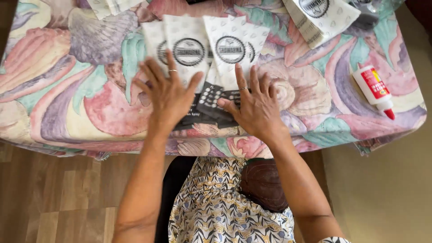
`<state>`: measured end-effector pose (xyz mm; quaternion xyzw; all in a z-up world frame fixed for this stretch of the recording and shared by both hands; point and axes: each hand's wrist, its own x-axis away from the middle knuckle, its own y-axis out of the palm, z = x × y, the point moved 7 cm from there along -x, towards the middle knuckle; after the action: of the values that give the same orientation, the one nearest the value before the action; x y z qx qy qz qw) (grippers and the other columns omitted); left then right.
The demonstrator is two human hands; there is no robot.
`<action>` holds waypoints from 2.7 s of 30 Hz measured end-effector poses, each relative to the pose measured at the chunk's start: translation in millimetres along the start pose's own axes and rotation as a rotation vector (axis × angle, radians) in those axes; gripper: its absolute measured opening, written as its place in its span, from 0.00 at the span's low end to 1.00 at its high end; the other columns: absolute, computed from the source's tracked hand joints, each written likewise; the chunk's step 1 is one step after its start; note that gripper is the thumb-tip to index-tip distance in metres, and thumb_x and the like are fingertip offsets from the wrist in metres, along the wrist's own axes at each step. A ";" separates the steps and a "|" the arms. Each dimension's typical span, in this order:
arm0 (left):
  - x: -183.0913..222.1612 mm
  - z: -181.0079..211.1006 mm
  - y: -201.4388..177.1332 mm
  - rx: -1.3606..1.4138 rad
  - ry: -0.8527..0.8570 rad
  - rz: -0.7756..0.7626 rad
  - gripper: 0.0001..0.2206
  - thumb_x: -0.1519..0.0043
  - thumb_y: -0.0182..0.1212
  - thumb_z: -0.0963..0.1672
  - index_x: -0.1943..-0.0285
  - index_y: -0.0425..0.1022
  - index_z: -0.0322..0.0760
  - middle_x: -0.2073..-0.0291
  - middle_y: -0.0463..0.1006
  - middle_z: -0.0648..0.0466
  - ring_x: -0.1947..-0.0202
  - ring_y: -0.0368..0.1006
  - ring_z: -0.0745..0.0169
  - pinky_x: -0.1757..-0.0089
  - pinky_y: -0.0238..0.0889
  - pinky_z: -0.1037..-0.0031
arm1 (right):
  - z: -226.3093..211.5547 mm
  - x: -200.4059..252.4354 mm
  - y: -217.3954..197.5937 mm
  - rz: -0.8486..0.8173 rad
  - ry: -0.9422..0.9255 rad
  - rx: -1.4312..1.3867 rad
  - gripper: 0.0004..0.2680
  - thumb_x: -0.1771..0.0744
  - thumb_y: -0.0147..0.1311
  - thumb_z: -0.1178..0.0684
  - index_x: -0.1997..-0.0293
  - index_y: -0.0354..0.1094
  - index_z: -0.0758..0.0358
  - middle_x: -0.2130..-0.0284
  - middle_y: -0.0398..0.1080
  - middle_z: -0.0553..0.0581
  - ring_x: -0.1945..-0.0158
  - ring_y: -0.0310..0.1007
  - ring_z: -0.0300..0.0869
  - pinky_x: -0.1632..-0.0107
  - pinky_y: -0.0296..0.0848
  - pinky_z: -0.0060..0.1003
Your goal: Organizing and stacking printed paper shawarma bags on a table at a natural pace.
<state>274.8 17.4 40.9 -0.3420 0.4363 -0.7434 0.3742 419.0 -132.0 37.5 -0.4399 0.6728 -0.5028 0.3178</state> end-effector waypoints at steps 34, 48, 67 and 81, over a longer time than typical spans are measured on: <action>174.2 56.0 302.4 0.241 1.128 0.040 0.23 0.42 0.65 0.56 0.37 0.77 0.58 0.60 0.63 0.56 0.63 0.66 0.52 0.65 0.66 0.65 | 170.0 263.0 181.8 0.315 0.206 -0.390 0.19 0.38 0.67 0.42 0.40 0.76 0.35 0.65 0.70 0.53 0.66 0.77 0.48 0.63 0.77 0.40; 157.2 51.1 273.1 0.745 1.084 -0.180 0.06 0.40 0.70 0.39 0.56 0.85 0.39 0.60 0.83 0.49 0.61 0.77 0.57 0.58 0.75 0.70 | 185.8 276.4 198.9 0.462 0.638 -1.200 0.05 0.40 0.68 0.62 0.64 0.81 0.64 0.66 0.80 0.56 0.62 0.78 0.41 0.57 0.79 0.32; 58.4 21.8 -43.8 0.440 0.519 0.645 0.21 0.30 0.59 0.49 0.39 0.69 0.23 0.50 0.71 0.30 0.48 0.68 0.25 0.47 0.60 0.44 | 20.8 33.9 -66.0 0.440 -0.253 -0.569 0.12 0.31 0.59 0.58 0.42 0.72 0.71 0.54 0.72 0.72 0.50 0.76 0.63 0.48 0.77 0.52; -38.1 30.1 25.6 0.650 0.047 0.181 0.31 0.40 0.70 0.51 0.39 0.67 0.19 0.53 0.72 0.31 0.49 0.75 0.35 0.50 0.69 0.53 | 16.5 -81.7 -6.5 0.065 0.270 -1.030 0.25 0.40 0.72 0.58 0.46 0.63 0.89 0.66 0.69 0.67 0.58 0.75 0.57 0.55 0.75 0.56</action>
<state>325.0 29.4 22.4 -0.1476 0.2135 -0.8151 0.5180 468.8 -64.8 37.7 -0.4492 0.8807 -0.1496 -0.0132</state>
